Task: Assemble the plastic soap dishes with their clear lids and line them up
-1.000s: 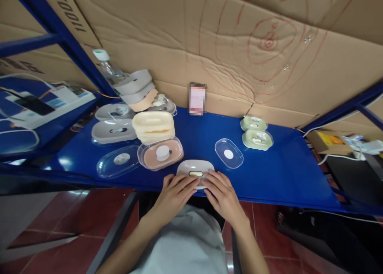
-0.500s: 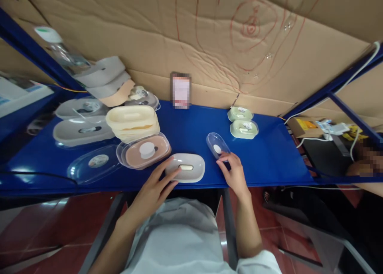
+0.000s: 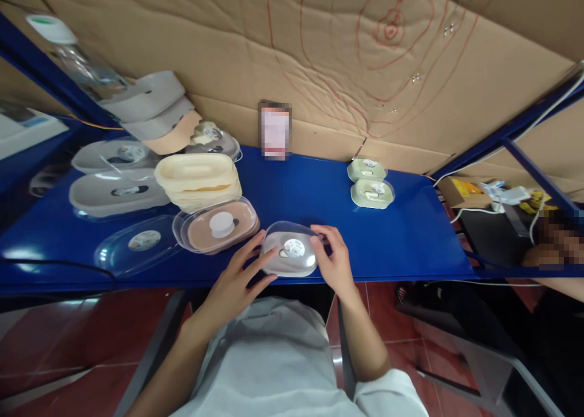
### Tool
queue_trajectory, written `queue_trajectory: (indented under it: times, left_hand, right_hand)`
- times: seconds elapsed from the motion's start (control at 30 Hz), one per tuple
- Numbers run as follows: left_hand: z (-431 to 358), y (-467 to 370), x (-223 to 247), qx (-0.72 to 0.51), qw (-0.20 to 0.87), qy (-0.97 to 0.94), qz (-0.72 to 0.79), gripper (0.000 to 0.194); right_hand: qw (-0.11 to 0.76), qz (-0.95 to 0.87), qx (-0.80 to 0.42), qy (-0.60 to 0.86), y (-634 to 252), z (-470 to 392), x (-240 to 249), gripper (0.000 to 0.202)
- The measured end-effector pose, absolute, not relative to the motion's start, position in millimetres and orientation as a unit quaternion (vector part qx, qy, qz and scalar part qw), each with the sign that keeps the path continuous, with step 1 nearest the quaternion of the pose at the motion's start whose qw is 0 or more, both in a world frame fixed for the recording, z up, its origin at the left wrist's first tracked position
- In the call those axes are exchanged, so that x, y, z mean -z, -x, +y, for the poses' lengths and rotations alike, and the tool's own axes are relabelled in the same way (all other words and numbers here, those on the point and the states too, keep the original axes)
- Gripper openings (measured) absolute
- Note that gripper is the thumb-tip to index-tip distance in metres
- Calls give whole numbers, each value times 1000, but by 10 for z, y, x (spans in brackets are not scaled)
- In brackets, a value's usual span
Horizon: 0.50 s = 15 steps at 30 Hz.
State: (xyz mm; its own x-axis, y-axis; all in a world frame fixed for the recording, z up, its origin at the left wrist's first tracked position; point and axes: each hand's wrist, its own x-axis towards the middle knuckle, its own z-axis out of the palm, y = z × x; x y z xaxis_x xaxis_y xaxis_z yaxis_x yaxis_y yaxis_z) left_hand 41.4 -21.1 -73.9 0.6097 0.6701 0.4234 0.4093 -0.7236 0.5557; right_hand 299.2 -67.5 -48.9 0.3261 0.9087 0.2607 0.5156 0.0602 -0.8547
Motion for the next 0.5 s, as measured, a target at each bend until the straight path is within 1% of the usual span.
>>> queue_trajectory:
  times: [0.07, 0.17, 0.3, 0.37, 0.43, 0.5]
  left_hand:
    - [-207, -423, 749, -321, 191, -876, 305, 57]
    - [-203, -429, 775, -340, 179, -874, 297, 53]
    - [-207, -430, 835, -385, 166, -859, 294, 46]
    - [-213, -432, 861, -386, 159, -858, 300, 44]
    - [-219, -439, 871, -376, 155, -860, 309, 39]
    - [-220, -452, 863, -367, 158, -859, 320, 34]
  right_hand:
    - [438, -595, -169, 652, -2969, -703, 499, 34]
    - [393, -651, -129, 636, -2960, -761, 510, 45]
    - [285, -791, -103, 532, -2977, -785, 507, 62]
    - [269, -810, -86, 515, -2993, -773, 501, 58]
    - [276, -800, -79, 528, -3019, -756, 491, 47]
    - [277, -790, -93, 538, -3056, -738, 480, 43]
